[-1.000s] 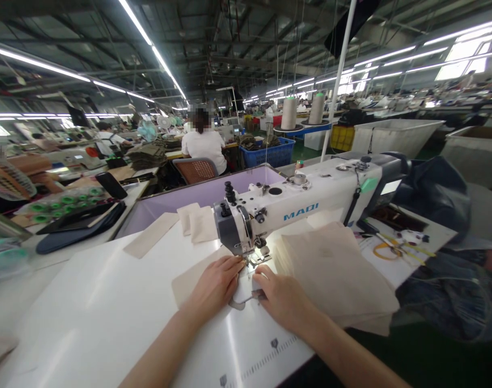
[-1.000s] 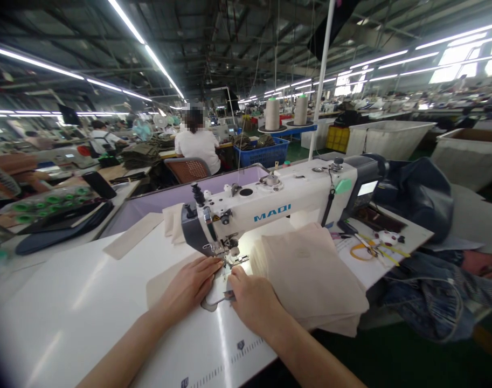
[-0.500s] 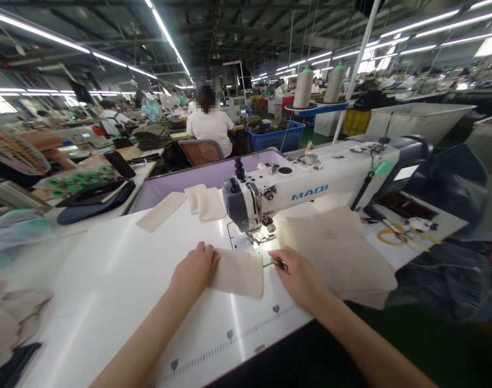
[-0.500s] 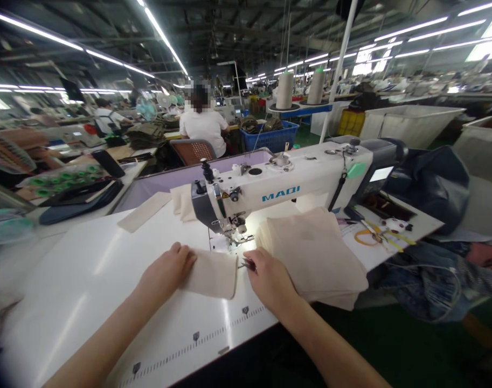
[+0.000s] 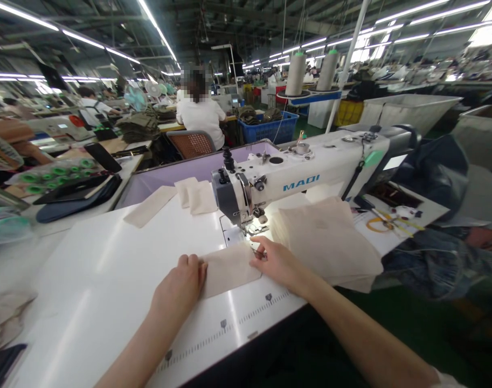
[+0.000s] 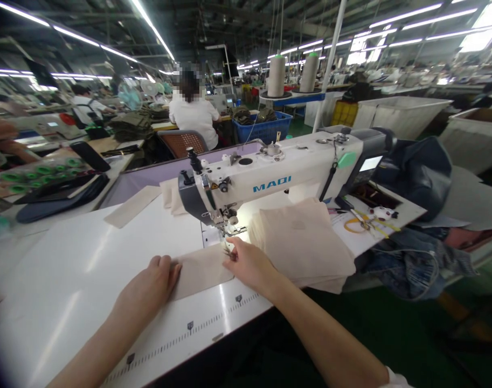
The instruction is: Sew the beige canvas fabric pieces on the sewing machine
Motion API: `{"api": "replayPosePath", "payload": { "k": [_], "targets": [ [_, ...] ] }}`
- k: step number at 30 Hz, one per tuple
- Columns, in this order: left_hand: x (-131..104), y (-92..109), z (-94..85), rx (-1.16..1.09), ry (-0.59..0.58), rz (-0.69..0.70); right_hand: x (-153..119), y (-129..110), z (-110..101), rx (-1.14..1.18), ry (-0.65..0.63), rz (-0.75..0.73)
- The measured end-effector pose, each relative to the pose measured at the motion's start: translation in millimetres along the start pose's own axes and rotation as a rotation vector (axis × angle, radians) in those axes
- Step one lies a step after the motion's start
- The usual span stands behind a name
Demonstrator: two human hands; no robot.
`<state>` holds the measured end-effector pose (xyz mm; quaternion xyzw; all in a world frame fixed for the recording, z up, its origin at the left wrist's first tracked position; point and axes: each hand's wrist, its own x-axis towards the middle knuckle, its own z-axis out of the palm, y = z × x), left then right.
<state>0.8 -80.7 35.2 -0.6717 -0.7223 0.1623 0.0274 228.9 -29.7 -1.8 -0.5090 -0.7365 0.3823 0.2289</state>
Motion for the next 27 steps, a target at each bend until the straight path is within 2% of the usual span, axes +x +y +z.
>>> {"api": "replayPosePath", "payload": {
  "k": [3,5,7,10,11,14,17,23,27],
  "targets": [
    [-0.2,-0.1,-1.3,0.011,-0.007,-0.03,1.2,-0.5,1.8,-0.08,-0.01,-0.003],
    [0.0,3.1,-1.7,0.028,0.055,-0.019,0.7,-2.1,2.8,-0.11,-0.012,-0.014],
    [1.6,10.5,0.5,0.003,0.184,0.113,-0.4,-3.9,3.7,-0.133,-0.005,-0.027],
    [8.6,28.0,11.4,-0.125,0.379,0.47,-4.0,-5.0,3.7,-0.224,0.039,-0.05],
    [11.9,34.2,16.4,-0.163,0.424,0.541,-5.9,-4.7,3.2,-0.272,0.04,-0.076],
    [21.9,48.7,28.6,-0.206,0.502,0.591,-12.8,-1.9,0.7,-0.401,-0.028,-0.208],
    [29.3,53.9,30.5,-0.212,0.486,0.593,-16.3,1.3,-0.7,-0.445,-0.079,-0.282],
    [40.2,51.4,17.2,-0.202,0.402,0.511,-1.8,2.5,0.7,-0.391,-0.051,-0.283],
    [44.1,50.0,13.3,-0.193,0.373,0.504,6.1,5.0,2.2,-0.356,-0.033,-0.302]
  ]
}}
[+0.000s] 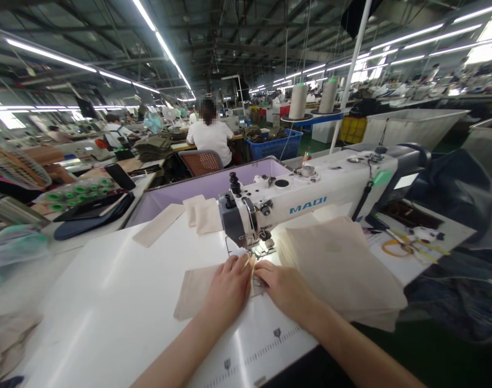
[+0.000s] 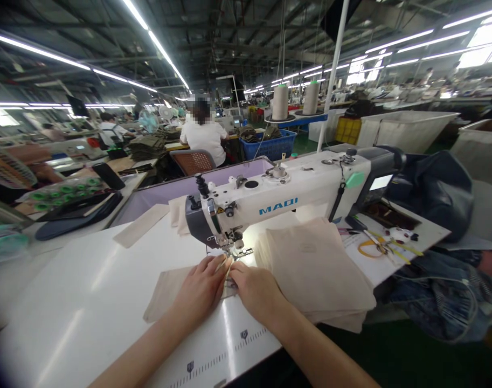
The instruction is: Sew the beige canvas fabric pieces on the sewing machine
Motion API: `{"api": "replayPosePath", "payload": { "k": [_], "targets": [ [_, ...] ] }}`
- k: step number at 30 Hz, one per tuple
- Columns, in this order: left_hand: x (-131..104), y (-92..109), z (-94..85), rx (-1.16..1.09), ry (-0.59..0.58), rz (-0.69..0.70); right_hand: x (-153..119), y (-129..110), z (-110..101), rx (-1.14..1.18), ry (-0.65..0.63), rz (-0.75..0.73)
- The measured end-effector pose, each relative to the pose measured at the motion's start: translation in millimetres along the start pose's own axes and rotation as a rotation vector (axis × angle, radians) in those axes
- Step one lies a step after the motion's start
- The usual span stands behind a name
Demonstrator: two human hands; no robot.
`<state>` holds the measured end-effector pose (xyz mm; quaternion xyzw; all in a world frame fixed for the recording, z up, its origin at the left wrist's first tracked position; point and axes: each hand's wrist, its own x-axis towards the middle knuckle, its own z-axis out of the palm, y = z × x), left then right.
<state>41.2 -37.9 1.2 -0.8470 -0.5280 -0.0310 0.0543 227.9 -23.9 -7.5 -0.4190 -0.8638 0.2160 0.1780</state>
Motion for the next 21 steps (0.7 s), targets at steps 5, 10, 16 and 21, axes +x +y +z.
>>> {"api": "replayPosePath", "payload": {
  "k": [5,10,16,21],
  "targets": [
    [0.8,-1.1,2.0,-0.014,0.009,0.021,-0.8,1.1,2.5,0.009,0.019,0.018],
    [1.4,-2.1,7.4,0.025,0.009,0.026,-1.0,2.4,3.7,0.059,0.039,0.004],
    [0.5,-3.6,10.1,0.038,0.014,0.027,-1.1,2.4,3.0,0.067,0.033,0.015],
    [-1.0,-5.9,12.2,0.023,0.046,0.039,-1.5,0.3,1.2,0.037,0.027,0.006]
  ]
}}
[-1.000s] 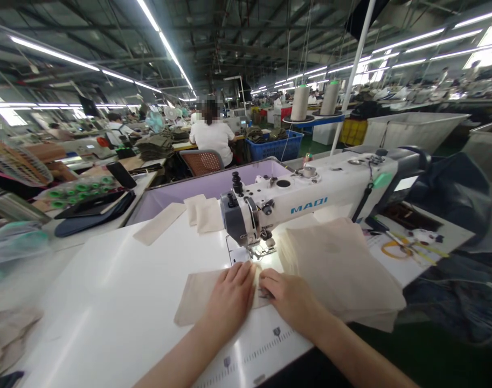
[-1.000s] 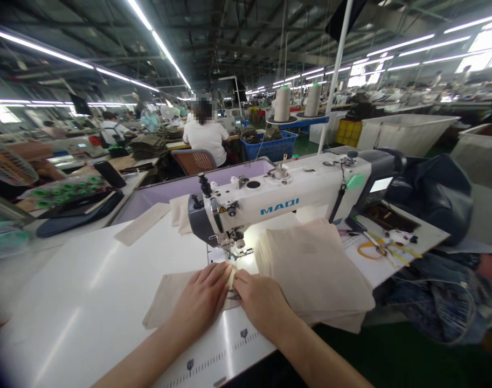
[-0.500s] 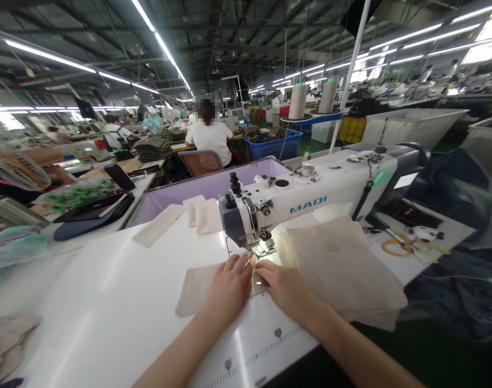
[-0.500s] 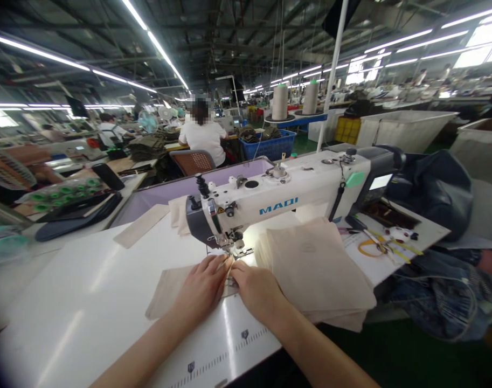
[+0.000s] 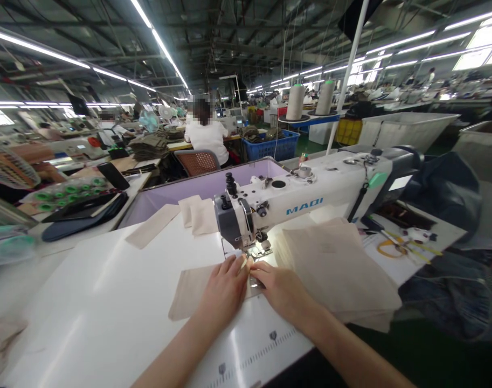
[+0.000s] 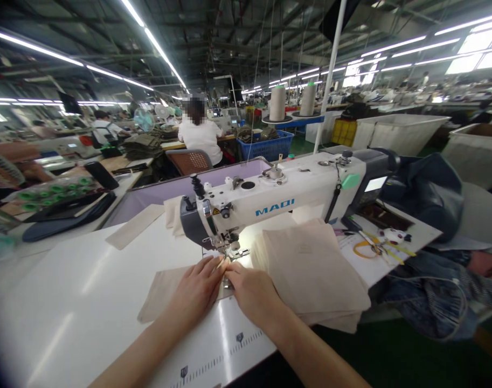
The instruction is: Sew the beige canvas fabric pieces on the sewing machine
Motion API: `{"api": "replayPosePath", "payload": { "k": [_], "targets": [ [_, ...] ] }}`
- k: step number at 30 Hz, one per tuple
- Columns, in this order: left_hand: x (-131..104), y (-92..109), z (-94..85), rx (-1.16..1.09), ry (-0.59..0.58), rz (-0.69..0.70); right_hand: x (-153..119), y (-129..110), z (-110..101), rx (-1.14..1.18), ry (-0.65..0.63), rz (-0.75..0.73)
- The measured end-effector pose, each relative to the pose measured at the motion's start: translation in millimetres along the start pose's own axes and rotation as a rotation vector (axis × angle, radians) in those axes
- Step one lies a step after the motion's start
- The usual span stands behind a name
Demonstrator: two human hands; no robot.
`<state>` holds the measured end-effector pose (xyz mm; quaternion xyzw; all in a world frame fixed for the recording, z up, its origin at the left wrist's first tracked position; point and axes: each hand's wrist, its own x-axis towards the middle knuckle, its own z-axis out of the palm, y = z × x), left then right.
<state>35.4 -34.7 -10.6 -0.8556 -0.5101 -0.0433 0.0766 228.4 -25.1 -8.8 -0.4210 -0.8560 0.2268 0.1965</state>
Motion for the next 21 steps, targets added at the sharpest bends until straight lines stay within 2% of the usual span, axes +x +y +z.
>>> {"api": "replayPosePath", "payload": {
  "k": [7,16,21],
  "targets": [
    [-1.1,-3.7,0.0,-0.03,0.011,0.033,-2.6,-3.8,-4.3,-0.085,-0.029,0.043],
    [-32.0,8.9,-5.6,-0.102,-0.001,0.218,-27.4,-5.1,-7.9,-0.123,-0.099,-0.003],
    [-31.2,5.3,-7.9,-0.118,0.045,0.244,-23.6,-3.2,-6.2,-0.129,-0.088,-0.005]
  ]
}}
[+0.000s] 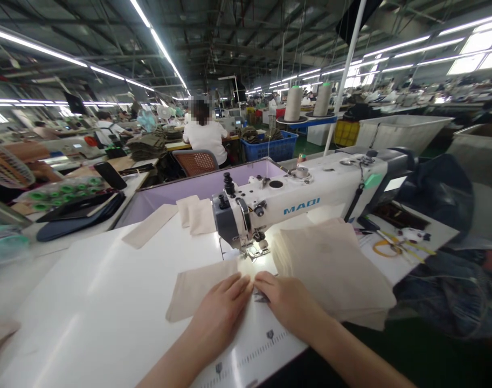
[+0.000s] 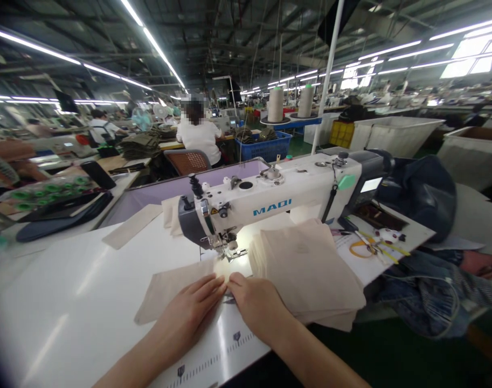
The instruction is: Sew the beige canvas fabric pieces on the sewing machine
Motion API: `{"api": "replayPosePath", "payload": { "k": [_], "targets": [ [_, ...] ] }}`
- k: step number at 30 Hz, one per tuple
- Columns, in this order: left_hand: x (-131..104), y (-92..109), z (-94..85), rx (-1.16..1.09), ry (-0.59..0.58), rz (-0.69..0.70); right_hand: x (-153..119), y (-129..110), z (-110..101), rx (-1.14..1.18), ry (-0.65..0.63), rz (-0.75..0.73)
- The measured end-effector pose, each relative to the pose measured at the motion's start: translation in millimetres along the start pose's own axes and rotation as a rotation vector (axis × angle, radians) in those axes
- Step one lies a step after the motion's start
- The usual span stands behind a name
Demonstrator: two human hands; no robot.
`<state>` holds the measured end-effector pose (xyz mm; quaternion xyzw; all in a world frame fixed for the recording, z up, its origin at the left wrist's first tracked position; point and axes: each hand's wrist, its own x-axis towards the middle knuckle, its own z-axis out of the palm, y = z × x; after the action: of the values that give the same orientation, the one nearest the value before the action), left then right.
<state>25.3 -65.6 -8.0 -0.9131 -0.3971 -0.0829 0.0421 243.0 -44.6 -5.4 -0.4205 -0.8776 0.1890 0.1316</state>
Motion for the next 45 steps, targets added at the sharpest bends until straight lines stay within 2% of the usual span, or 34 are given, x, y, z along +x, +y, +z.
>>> {"api": "replayPosePath", "payload": {
  "k": [15,21,24,30,39,45],
  "targets": [
    [28.0,-36.0,-10.8,-0.13,0.046,-0.029,34.4,3.5,-9.7,0.014,0.014,0.019],
    [38.4,-51.2,-14.6,-0.165,0.034,-0.054,39.3,3.6,-9.2,-0.004,0.034,0.024],
    [38.7,-53.5,-11.9,-0.156,0.04,-0.063,37.6,4.1,-7.9,0.013,0.051,0.007],
    [31.0,-55.5,-0.2,-0.13,0.124,-0.041,34.7,3.4,-7.1,0.011,0.035,0.03],
    [31.0,-56.8,0.6,-0.116,0.117,-0.064,32.9,3.1,-6.2,0.036,0.043,0.029],
    [29.3,-59.4,8.7,-0.083,0.109,-0.107,33.9,4.8,-4.9,0.047,0.06,0.029]
  ]
}}
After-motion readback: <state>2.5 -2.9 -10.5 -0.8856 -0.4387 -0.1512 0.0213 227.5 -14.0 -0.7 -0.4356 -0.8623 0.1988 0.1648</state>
